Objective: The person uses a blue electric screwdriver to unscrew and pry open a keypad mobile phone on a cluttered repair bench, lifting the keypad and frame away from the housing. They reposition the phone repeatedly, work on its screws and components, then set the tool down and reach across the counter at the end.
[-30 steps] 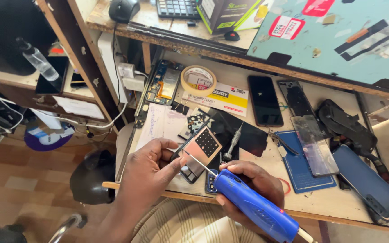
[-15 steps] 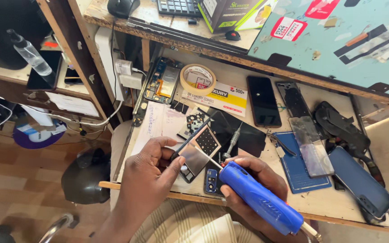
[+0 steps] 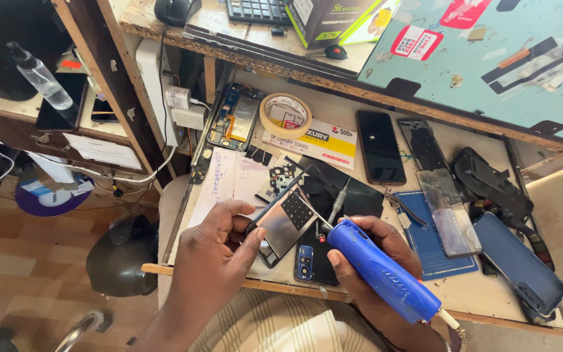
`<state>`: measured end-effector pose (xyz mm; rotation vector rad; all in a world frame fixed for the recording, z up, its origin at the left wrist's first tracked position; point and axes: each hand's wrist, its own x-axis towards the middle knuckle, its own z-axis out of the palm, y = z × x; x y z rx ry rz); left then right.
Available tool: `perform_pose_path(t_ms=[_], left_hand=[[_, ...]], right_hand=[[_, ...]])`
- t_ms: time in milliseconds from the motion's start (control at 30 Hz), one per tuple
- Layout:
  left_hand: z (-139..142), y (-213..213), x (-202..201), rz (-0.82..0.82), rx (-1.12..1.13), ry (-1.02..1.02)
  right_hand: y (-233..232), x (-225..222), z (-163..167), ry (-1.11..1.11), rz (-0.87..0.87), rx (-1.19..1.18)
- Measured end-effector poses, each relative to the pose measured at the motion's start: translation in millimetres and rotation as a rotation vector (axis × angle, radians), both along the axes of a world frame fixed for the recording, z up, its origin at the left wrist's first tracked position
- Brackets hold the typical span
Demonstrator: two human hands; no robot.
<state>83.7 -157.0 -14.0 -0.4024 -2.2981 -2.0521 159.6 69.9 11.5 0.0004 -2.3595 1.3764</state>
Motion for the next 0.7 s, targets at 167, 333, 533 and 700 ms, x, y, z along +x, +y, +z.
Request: perform_pose_path(t_ms=[167,333,533,700], left_hand=[[0.3,0.4,0.9,-0.003,0.014,-0.024],[-0.8,0.4,1.5,0.009,0.007,0.034],[-3.4,0.0,0.5,0.034,0.022,0.062],[-7.1,-1.3,0.5,0.041,0.099,-0.044]], right_hand=[[3.0,1.0,3.9,-0.022,0.027,0.052],[4.1,1.7,3.3,0.016,0.029,0.028],[7.4,4.0,2.1,0.092,0.046,0.03],[8.3,4.0,-0.2,0.103,0.098,-0.068]])
